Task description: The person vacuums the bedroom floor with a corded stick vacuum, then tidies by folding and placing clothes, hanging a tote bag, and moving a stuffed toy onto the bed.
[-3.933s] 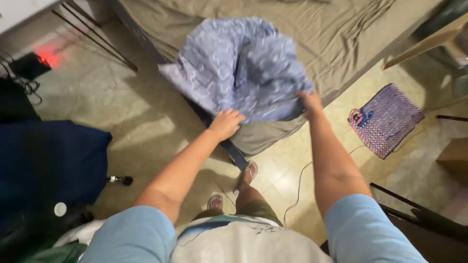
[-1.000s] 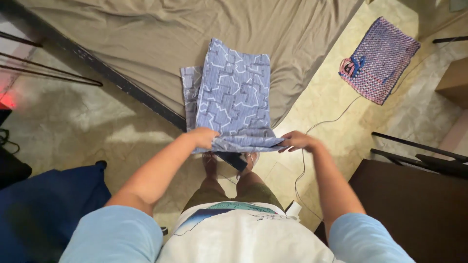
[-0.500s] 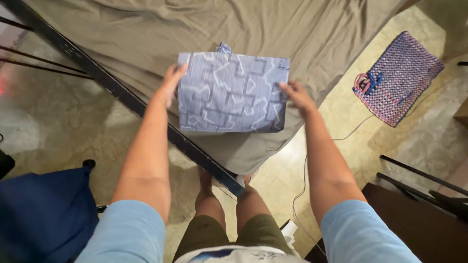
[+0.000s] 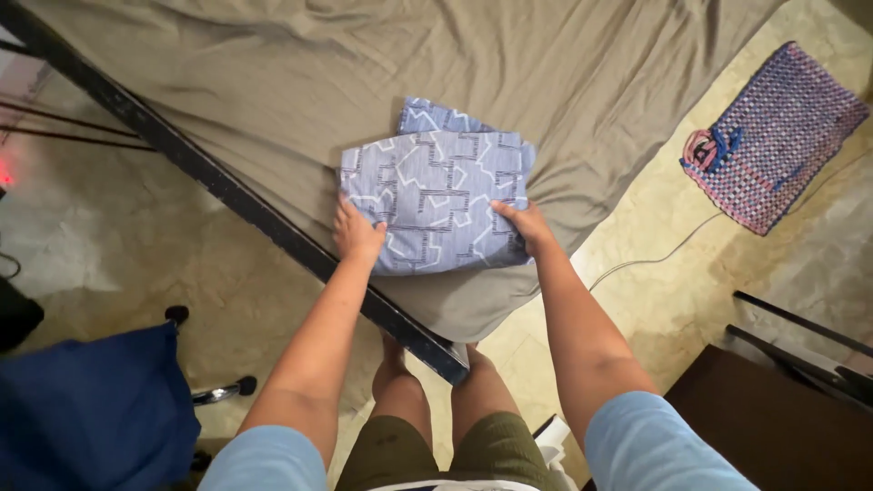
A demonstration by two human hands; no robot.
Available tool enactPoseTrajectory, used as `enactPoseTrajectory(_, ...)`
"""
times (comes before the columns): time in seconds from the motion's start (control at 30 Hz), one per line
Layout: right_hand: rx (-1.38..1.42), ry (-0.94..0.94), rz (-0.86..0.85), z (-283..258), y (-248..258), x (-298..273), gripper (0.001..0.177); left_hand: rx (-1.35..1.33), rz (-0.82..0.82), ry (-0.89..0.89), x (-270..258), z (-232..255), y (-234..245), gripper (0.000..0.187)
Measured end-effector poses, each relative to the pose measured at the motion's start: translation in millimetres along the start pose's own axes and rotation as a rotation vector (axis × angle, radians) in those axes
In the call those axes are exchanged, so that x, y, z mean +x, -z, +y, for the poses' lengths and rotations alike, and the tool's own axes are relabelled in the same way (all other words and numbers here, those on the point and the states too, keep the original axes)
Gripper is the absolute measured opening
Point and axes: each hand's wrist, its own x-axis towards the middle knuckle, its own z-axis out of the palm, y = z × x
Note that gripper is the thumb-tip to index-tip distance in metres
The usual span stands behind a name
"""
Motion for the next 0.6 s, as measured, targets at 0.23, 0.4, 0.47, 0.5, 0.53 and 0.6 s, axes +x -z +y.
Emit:
enactPoseTrajectory(0.23, -0.098, 0.294, -0.226, -71.5, -42.1, -89.2, 0.038, 0.352, -0.234, -0.973, -22.9, 139.2, 151.1, 0.142)
enactPoseTrajectory(0.4, -0.398, 0.484, -0.276, -105.2, -28.8, -218.9, 0.024, 0.423, -0.708, -1.186, -60.9, 199.7, 184.5, 0.141)
enactPoseTrajectory(0.47, -0.359, 0.559, -0.226, -108.3, -1.4, -268.1, 0.028, 0.241, -0.99, -1.197, -87.2, 206.7, 170.2, 0.119)
enactPoseTrajectory(0.5, -0.341, 0.598, -0.198, -106.6, 12.6, -288.9, 0.03, 0.11, -1.157, -1.148, -105.5, 206.0, 157.7, 0.102)
enactPoseTrajectory(0.53, -0.289, 0.548, -0.071, -102.7, 25.2, -305.4, 0.029, -0.023, -1.336, -1.077, -123.2, 206.0, 143.5, 0.086)
enactPoseTrajectory(0.6, -0.181, 0.44, 0.188, -88.4, 46.2, -330.9, 0.028, -0.165, -1.323, -1.006, -147.3, 216.6, 117.2, 0.073)
